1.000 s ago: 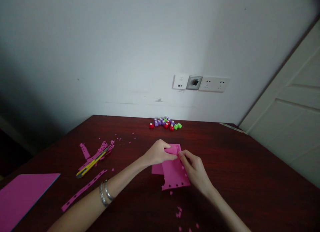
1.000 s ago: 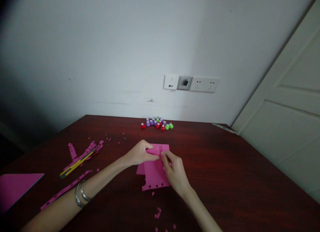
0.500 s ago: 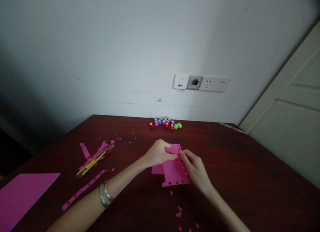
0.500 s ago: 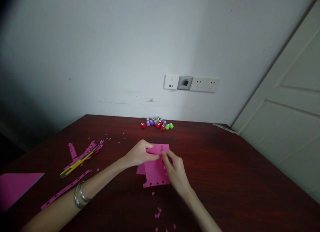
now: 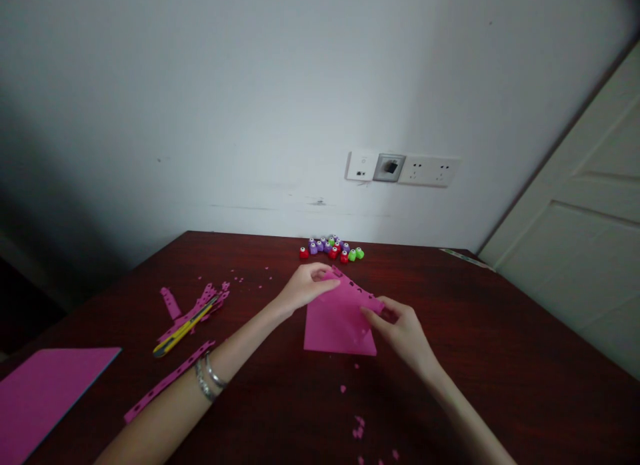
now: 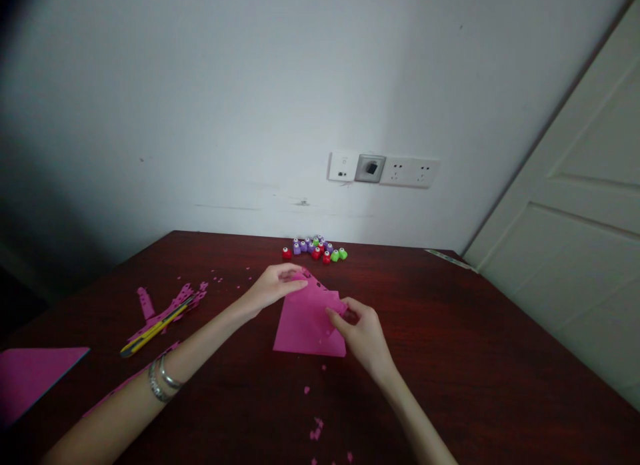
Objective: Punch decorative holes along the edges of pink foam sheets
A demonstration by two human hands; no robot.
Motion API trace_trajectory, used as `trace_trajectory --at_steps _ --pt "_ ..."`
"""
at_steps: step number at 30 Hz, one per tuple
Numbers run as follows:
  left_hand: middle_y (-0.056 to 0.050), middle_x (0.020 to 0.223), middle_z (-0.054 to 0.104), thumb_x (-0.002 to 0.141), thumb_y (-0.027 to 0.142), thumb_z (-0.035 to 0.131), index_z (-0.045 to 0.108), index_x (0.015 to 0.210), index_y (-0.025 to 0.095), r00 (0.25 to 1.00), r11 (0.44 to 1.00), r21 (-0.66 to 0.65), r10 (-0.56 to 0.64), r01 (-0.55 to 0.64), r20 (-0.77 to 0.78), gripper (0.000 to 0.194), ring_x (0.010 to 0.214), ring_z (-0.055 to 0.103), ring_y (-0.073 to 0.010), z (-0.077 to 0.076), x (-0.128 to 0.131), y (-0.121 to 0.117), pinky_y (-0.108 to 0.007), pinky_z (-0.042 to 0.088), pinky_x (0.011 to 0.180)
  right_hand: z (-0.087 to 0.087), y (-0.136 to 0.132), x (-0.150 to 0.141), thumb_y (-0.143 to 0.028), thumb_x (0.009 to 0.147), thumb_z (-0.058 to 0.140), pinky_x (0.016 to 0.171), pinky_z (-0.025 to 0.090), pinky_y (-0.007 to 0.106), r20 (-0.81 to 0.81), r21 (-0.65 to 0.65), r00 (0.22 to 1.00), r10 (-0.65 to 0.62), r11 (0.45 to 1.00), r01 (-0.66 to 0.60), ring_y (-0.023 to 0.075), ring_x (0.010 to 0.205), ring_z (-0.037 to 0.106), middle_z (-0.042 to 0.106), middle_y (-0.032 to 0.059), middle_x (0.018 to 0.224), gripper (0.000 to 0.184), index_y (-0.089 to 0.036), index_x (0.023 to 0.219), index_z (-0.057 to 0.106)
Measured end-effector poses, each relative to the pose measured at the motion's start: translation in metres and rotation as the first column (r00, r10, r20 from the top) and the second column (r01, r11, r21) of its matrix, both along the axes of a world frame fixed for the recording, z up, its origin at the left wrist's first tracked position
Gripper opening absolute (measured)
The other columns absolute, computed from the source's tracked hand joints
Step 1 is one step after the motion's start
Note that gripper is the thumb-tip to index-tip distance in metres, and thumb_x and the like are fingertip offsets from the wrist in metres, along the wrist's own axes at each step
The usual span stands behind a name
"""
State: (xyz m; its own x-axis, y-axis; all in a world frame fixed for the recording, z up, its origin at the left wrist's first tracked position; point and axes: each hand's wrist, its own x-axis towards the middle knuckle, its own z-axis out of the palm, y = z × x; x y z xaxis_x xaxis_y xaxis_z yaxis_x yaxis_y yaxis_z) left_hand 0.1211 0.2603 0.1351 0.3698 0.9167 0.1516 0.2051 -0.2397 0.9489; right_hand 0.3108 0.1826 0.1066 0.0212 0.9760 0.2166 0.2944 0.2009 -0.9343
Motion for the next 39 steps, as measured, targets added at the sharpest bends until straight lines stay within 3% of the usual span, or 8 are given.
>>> trace_trajectory --at_steps 2,4,7,9,14,20,31,39 --pt "-0.009 0.096 0.062 0.065 0.032 0.069 0.059 0.105 0.013 0.997 0.981 0.188 0.05 -0.039 -0.056 0.046 0.084 0.056 -0.0158 0.007 -0.003 -0.002 -0.029 0.043 0.076 0.003 -0.002 0.0 -0.032 0.072 0.059 0.055 0.041 0.024 0.054 -0.03 0.997 0.046 0.999 -0.044 0.0124 0.057 0.05 0.057 -0.0012 0.062 0.017 -0.016 0.066 0.058" --pt "-0.008 0.101 0.061 0.066 0.033 0.069 0.061 0.104 0.015 0.992 0.948 0.306 -0.058 0.09 -0.111 0.042 0.089 0.055 -0.0156 0.015 -0.005 -0.01 -0.029 0.042 0.081 0.006 -0.006 -0.002 -0.026 0.07 0.059 0.05 0.038 0.022 0.094 -0.09 0.988 0.122 0.989 -0.114 0.011 0.053 0.048 0.054 -0.0032 0.058 0.011 -0.016 0.065 0.057" --pt "-0.005 0.089 0.065 0.069 0.035 0.065 0.067 0.09 0.016 0.922 0.9 0.229 -0.329 0.372 -0.204 0.028 0.08 0.058 -0.0142 0.021 -0.002 -0.023 -0.026 0.043 0.076 0.009 -0.01 -0.006 -0.022 0.069 0.059 0.048 0.035 0.021 0.122 -0.127 0.975 0.186 0.977 -0.17 0.0098 0.051 0.046 0.053 -0.0041 0.056 0.008 -0.017 0.064 0.056" --pt "-0.005 0.081 0.067 0.072 0.034 0.063 0.068 0.083 0.014 0.894 0.894 0.136 -0.395 0.427 -0.212 0.024 0.073 0.058 -0.0137 0.018 0.002 -0.027 -0.025 0.044 0.07 0.01 -0.011 -0.007 -0.024 0.071 0.058 0.049 0.035 0.021 0.125 -0.117 0.973 0.196 0.976 -0.182 0.0097 0.053 0.046 0.054 -0.0033 0.058 0.01 -0.017 0.064 0.057" --pt "-0.005 0.073 0.067 0.07 0.032 0.063 0.068 0.077 0.011 0.913 0.919 -0.021 -0.393 0.393 -0.106 0.023 0.066 0.057 -0.0128 0.008 0.004 -0.019 -0.025 0.043 0.064 0.012 -0.01 -0.007 -0.031 0.072 0.06 0.051 0.038 0.022 0.027 -0.131 0.985 0.169 0.978 -0.165 0.0111 0.056 0.049 0.059 -0.0008 0.064 0.016 -0.015 0.072 0.062" --pt "-0.004 0.069 0.065 0.067 0.031 0.066 0.068 0.076 0.011 0.908 0.906 -0.137 -0.413 0.401 -0.072 0.022 0.063 0.055 -0.0108 0.008 -0.004 -0.009 -0.024 0.042 0.064 0.008 -0.005 -0.004 -0.039 0.068 0.066 0.053 0.043 0.024 -0.085 -0.128 0.994 0.065 0.989 -0.075 0.0125 0.058 0.053 0.061 0.0003 0.065 0.025 -0.014 0.072 0.064" --pt "-0.003 0.069 0.065 0.069 0.029 0.065 0.067 0.074 0.012 0.861 0.849 -0.201 -0.507 0.489 -0.045 0.018 0.064 0.057 -0.0103 0.013 -0.014 -0.006 -0.025 0.044 0.067 0.009 -0.005 -0.004 -0.039 0.068 0.067 0.058 0.045 0.023 -0.156 -0.078 0.988 0.014 0.997 -0.027 0.0134 0.061 0.058 0.066 0.0013 0.066 0.022 -0.016 0.067 0.067" --pt "-0.004 0.068 0.065 0.069 0.03 0.066 0.067 0.074 0.011 0.883 0.859 -0.213 -0.467 0.466 0.051 0.02 0.065 0.058 -0.0106 0.008 -0.009 -0.007 -0.027 0.046 0.069 0.001 -0.006 -0.017 -0.033 0.053 0.079 0.058 0.049 0.026 -0.458 -0.203 0.887 -0.06 0.978 -0.039 0.0154 0.062 0.061 0.068 0.0022 0.072 0.037 -0.016 0.083 0.066"
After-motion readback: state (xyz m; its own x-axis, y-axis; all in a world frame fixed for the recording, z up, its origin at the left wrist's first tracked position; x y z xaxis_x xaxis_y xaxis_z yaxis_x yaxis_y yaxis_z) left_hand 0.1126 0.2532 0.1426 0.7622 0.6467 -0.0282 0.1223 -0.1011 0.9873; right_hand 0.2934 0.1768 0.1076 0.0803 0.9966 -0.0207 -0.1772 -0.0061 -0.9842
